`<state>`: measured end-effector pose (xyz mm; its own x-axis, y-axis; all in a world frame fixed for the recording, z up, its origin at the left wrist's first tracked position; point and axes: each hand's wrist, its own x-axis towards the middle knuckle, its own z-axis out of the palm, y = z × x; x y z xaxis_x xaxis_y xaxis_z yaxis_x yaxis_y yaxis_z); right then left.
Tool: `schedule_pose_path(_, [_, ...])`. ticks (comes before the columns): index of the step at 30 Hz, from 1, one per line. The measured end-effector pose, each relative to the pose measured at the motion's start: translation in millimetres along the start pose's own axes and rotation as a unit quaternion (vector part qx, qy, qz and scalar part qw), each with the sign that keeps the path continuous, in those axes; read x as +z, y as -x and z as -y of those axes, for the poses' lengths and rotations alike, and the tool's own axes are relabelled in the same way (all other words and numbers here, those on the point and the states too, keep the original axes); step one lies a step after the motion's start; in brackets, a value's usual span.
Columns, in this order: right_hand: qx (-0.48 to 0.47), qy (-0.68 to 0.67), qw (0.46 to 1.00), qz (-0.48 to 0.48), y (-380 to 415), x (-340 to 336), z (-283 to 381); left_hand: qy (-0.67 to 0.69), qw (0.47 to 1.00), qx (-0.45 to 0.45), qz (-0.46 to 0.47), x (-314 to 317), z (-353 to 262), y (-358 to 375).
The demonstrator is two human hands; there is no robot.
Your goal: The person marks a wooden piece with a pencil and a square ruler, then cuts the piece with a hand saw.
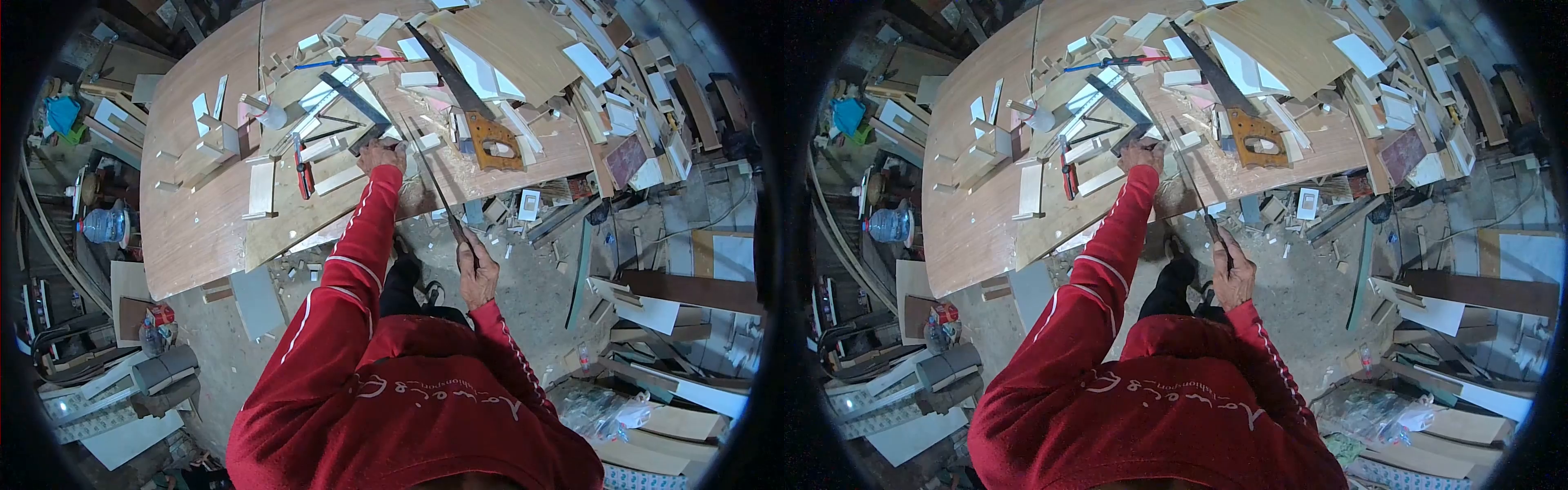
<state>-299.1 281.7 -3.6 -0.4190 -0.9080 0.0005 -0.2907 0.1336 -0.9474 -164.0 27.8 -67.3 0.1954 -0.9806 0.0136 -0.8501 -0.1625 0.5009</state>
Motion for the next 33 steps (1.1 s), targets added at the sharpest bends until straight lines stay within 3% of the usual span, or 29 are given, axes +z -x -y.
schedule_pose_path(5, [-0.011, 0.004, 1.000, -0.003, 4, -2, -6, 0.034, 0.999, 0.014, -0.022, 10, 5, -4])
schedule_pose_path(25, [-0.019, 0.005, 1.000, 0.002, 17, -8, 1, -0.034, 0.998, -0.024, 0.056, 4, -1, -10])
schedule_pose_path(33, [-0.027, 0.029, 0.999, 0.000, 11, -4, 13, -0.022, 0.999, -0.029, 0.027, 3, -4, -5])
